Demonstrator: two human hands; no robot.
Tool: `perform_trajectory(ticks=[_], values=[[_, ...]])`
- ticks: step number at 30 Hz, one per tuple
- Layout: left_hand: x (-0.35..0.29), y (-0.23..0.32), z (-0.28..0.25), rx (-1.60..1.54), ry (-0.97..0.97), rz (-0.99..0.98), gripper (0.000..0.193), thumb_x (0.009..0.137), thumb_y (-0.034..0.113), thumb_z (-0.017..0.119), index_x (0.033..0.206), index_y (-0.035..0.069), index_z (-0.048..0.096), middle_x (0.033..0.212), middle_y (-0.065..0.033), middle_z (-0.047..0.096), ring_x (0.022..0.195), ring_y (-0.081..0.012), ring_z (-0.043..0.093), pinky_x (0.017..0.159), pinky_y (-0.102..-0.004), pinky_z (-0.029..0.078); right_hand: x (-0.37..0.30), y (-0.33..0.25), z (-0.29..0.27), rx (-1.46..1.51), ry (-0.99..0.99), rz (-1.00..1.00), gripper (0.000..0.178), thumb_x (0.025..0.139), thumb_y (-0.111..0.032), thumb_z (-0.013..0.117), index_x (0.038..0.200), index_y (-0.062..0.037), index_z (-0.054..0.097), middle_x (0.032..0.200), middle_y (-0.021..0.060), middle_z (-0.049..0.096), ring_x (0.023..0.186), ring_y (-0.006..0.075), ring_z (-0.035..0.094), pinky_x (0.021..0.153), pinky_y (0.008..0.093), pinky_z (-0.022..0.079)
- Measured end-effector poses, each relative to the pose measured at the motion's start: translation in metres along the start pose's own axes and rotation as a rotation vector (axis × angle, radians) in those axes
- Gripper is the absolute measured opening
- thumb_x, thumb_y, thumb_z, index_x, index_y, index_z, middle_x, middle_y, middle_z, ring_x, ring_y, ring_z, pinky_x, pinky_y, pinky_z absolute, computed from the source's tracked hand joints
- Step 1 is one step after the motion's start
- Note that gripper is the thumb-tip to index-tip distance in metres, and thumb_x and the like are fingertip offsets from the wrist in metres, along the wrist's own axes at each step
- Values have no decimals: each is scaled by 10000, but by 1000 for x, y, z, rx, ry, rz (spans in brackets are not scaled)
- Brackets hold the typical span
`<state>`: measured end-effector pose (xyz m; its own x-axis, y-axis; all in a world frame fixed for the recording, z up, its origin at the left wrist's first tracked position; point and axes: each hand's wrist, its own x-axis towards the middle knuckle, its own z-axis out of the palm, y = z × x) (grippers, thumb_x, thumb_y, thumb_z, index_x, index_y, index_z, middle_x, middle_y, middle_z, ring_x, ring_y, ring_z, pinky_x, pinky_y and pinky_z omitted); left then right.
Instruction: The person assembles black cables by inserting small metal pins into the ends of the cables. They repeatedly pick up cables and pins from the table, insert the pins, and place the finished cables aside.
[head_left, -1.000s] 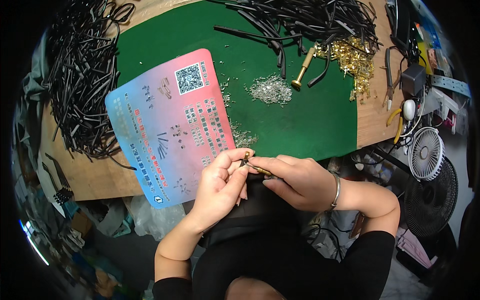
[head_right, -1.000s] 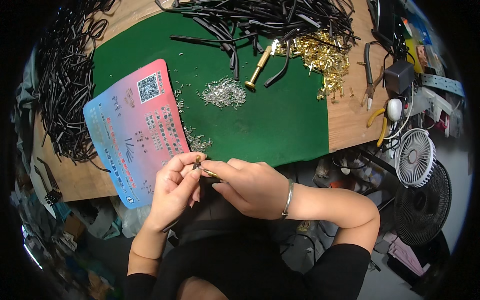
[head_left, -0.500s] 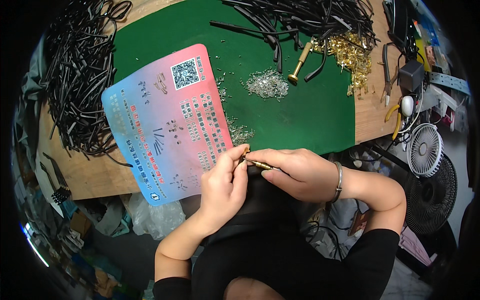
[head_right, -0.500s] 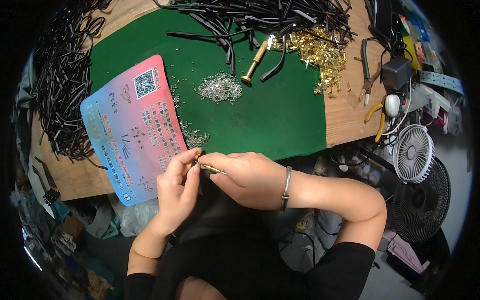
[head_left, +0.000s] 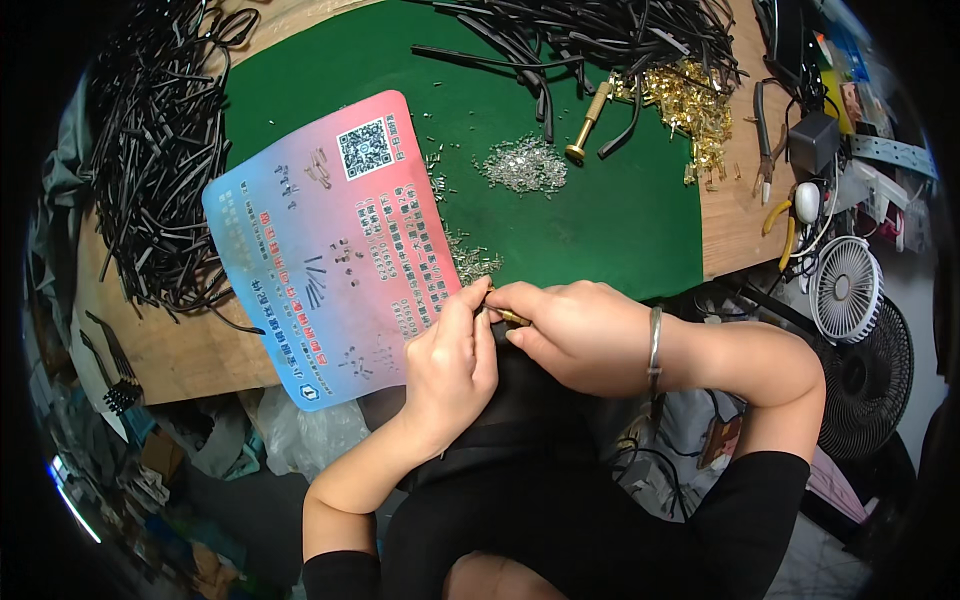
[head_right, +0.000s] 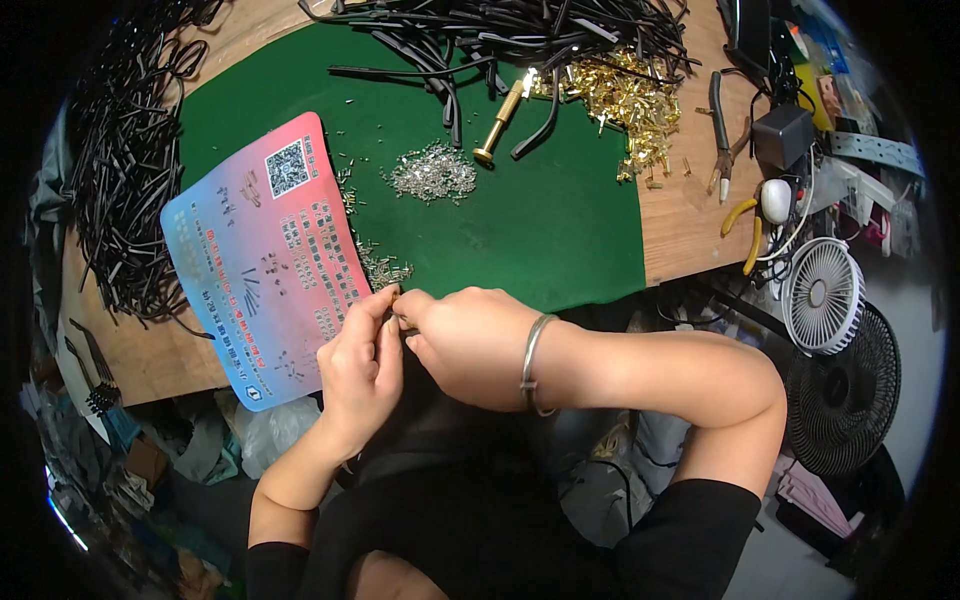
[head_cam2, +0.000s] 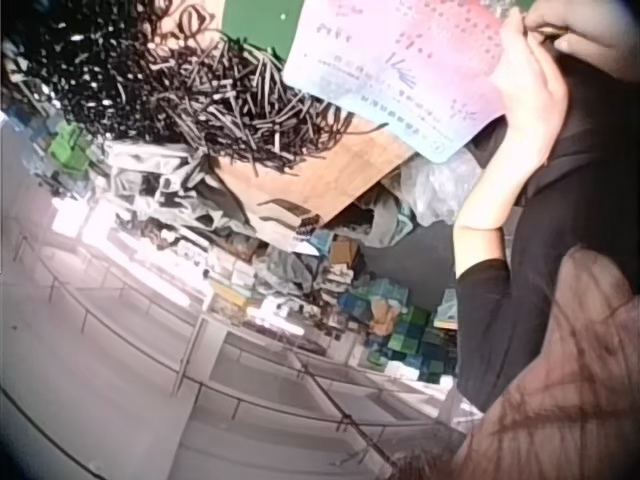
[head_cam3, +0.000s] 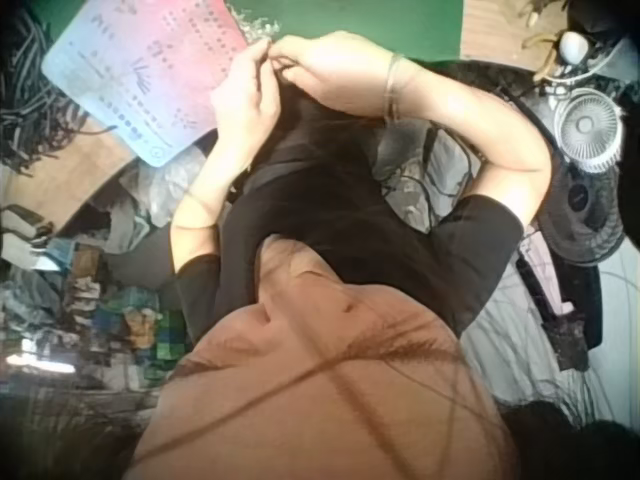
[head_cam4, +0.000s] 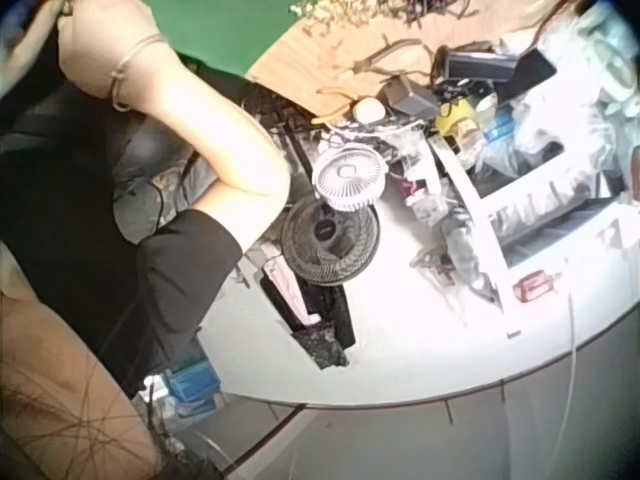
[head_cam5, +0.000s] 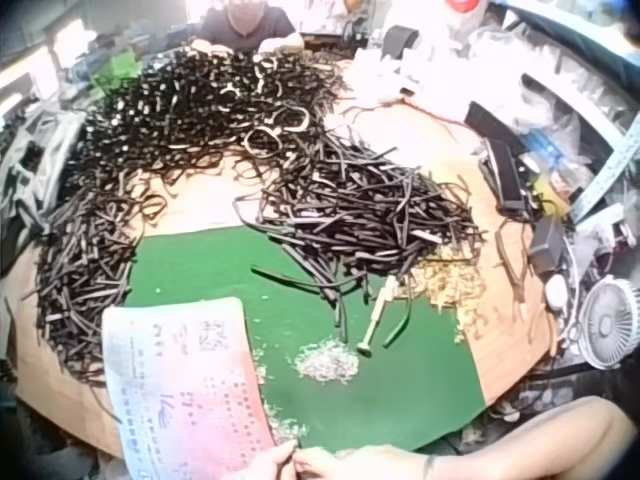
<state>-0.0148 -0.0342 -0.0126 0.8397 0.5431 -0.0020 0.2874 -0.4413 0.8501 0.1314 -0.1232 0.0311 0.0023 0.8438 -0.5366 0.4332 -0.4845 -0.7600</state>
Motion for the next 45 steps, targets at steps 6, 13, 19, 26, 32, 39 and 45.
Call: perform_trajectory(ticks=[6, 13, 19, 26, 32, 39, 45], values=[[4, 8, -5, 31, -78, -93, 260, 829, -33, 541, 1089, -26, 540, 816, -161, 650, 692, -284, 662, 611, -325, 524, -13, -12, 17, -511, 245, -76, 481, 741, -65, 556, 1202, 31, 459, 781, 164, 566, 562, 286, 621, 510, 361, 525], [20, 18, -23, -238, 1, -299, 350, 911, 15, 459, 1257, -7, 412, 889, -132, 660, 782, -208, 662, 663, -286, 509, -35, -12, -10, -403, 409, -87, 393, 819, -145, 556, 1193, -56, 475, 806, 159, 556, 606, 302, 619, 516, 389, 511], [56, 7, -27, -107, -60, 14, 163, 858, 71, 564, 997, -8, 594, 817, -129, 625, 762, -213, 637, 681, -300, 493, -7, 37, -4, -111, 536, -221, 309, 860, -174, 541, 1135, -50, 471, 925, 164, 558, 768, 343, 594, 655, 418, 496], [202, -19, -40, 541, -23, 374, 197, 778, 144, 655, 924, 66, 548, 912, -133, 520, 802, -330, 560, 670, -395, 462, -4, 41, -10, -117, 476, -223, 288, 863, -213, 553, 1098, -50, 518, 897, 141, 586, 768, 301, 613, 670, 385, 501], [174, -13, -50, 519, -96, 410, 133, 827, 89, 599, 923, 49, 516, 819, -110, 547, 755, -299, 563, 653, -363, 463, -10, 54, -13, 42, 525, -227, 245, 867, -204, 562, 1036, -27, 542, 921, 144, 605, 763, 276, 620, 687, 358, 492], [61, 16, -98, -426, -98, -139, 72, 915, 22, 479, 975, -7, 505, 743, -41, 583, 689, -99, 578, 588, -207, 418, -58, 76, -49, 156, 654, 143, 158, 853, -133, 547, 945, -8, 573, 890, 117, 616, 793, 143, 596, 709, 279, 482], [28, 17, -77, -954, -193, -183, 223, 940, 156, 478, 1009, -46, 543, 863, -158, 657, 650, -77, 576, 551, -171, 425, -48, 101, -67, -298, 975, 387, 190, 789, -205, 613, 833, -23, 579, 805, 183, 605, 757, 359, 593, 677, 424, 477]])
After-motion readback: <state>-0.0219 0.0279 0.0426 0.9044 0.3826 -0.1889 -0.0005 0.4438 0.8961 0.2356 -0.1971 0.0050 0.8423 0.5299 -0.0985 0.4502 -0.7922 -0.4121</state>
